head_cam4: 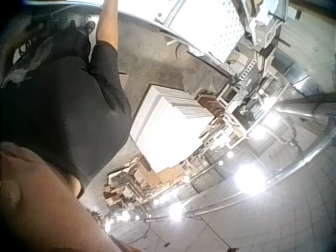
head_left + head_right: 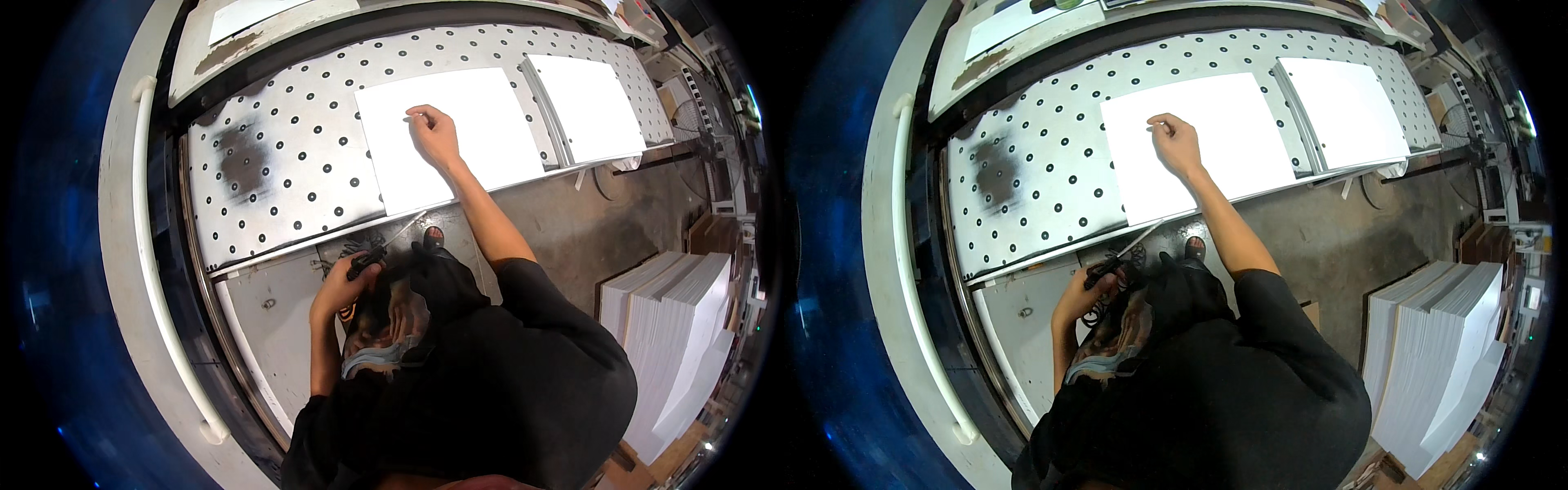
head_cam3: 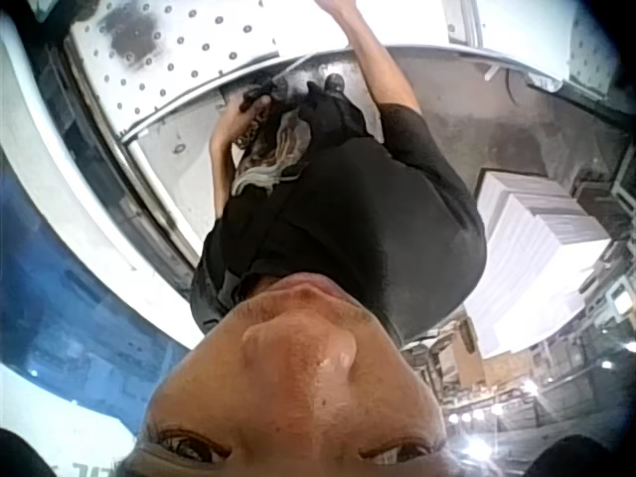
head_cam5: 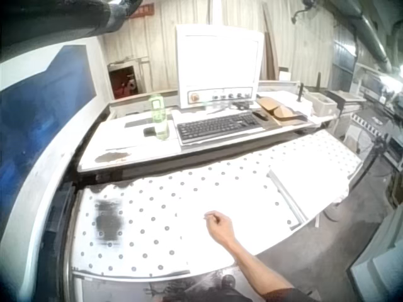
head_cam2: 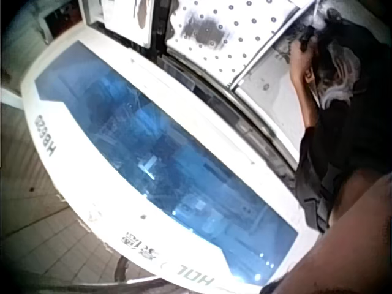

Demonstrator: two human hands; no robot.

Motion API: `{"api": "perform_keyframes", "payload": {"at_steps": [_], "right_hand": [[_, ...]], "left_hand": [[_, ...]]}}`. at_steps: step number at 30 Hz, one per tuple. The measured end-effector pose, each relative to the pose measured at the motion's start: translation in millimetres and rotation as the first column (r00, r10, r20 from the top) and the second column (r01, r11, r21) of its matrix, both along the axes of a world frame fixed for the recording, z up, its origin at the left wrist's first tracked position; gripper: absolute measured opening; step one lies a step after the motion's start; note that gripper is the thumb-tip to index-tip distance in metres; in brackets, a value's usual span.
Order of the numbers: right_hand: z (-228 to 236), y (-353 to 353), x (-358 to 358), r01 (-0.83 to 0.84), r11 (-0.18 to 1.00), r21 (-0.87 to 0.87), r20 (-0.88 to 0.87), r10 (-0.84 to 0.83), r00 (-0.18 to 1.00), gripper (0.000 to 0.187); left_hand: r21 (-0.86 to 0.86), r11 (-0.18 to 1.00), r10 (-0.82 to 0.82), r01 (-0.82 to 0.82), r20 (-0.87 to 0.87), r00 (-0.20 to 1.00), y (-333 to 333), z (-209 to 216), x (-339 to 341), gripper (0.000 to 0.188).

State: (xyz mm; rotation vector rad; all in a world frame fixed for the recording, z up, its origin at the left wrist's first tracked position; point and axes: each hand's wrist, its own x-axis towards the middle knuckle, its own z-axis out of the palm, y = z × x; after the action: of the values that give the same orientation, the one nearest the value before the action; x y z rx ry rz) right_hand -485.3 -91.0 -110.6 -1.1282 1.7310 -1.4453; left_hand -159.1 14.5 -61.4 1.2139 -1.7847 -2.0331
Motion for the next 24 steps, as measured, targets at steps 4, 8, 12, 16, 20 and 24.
{"api": "perform_keyframes", "payload": {"at_steps": [4,8,12,16,20,24], "right_hand": [[-7.5,5.5,11.3,-0.033,0.997,-0.073,0.108,0.041,0.993,0.023],[-9.9,27.9,35.8,-0.139,0.989,-0.052,0.188,0.147,0.971,0.024],[-0.8,30.2,40.2,-0.255,0.96,-0.116,-0.236,0.223,0.946,0.031],[3.1,32.8,51.0,-0.292,0.947,-0.13,-0.353,0.232,0.907,0.051],[-7.5,31.6,57.6,-0.296,0.944,-0.147,-0.261,0.252,0.932,0.056],[3.0,34.3,71.2,-0.193,0.969,-0.157,-0.098,0.179,0.979,0.033]], "left_hand": [[-0.049,0.996,0.071,-0.069,0.043,0.997,-0.1,-7.1,-0.1,0.038],[-0.05,0.99,0.139,-0.133,0.142,0.98,0.2,1.5,-7.2,0.049],[-0.102,0.984,0.166,-0.145,0.244,0.955,0.7,-6.8,-7.9,0.06],[-0.043,0.989,0.145,-0.139,0.23,0.962,-3.1,-0.7,-16.3,0.054],[-0.054,0.979,0.202,-0.195,0.243,0.949,-9.5,16.7,-20.7,0.045],[-0.222,0.871,0.442,-0.439,-0.039,0.896,-14.4,-12.6,-4.3,0.044]]}}
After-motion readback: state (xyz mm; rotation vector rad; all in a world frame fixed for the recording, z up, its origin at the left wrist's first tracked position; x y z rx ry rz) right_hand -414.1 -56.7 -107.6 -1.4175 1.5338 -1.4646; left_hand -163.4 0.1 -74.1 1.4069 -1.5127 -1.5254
